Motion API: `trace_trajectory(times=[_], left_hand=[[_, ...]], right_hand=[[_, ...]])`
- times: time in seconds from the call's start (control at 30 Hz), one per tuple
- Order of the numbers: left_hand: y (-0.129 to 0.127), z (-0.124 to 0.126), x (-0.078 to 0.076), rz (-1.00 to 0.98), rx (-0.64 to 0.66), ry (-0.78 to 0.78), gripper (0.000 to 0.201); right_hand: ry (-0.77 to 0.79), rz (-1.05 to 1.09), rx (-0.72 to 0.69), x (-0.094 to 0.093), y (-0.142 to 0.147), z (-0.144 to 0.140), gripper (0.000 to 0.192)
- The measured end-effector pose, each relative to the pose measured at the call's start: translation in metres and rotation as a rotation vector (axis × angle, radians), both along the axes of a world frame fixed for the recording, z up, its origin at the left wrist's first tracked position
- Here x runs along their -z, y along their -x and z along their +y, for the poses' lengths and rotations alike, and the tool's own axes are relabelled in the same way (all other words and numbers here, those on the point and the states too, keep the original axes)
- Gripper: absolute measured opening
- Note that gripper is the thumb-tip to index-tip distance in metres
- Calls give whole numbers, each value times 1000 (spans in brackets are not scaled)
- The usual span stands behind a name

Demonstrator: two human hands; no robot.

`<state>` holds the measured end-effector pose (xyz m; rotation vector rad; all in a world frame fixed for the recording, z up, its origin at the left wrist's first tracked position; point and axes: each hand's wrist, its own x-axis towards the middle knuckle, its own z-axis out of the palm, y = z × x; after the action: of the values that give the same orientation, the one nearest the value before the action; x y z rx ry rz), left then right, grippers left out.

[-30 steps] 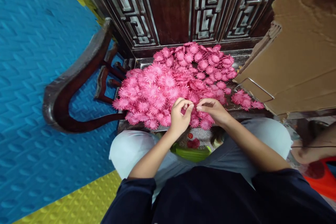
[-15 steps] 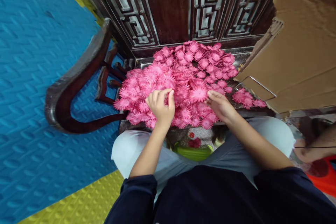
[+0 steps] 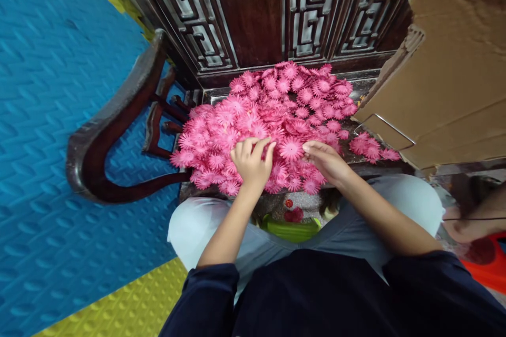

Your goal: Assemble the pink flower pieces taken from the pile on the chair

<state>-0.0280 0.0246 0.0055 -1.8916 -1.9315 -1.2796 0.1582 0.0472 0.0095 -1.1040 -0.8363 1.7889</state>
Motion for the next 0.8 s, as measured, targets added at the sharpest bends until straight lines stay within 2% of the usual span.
trace_trajectory(times=[0.1,0.17,0.3,0.4,0.53,0.7,0.8], left_hand=[[-3,-4,0,15,-11,-41,17],[-9,-8,-2,18,25,-46,16],[-25,-17,-4,-13,160,33,17],[-34,-21,-3,-64,198,100,19],[-35,-20,-2,-194,227,167,16],[-28,-16,-4,-474,350,222,9],[-27,-17,-7,-485,364,233,7]], right_hand=[[0,2,8,-2,0,0,22],[-22,-5,3,-2,1,-1,20],[-54,0,-37,-3,3,-4,17],[-61,16,-62,-3,6,-7,15],[-69,20,-68,0,6,-10,15],[-69,-2,-73,4,7,-11,16],[-106,-47,-46,3,8,-12,15]])
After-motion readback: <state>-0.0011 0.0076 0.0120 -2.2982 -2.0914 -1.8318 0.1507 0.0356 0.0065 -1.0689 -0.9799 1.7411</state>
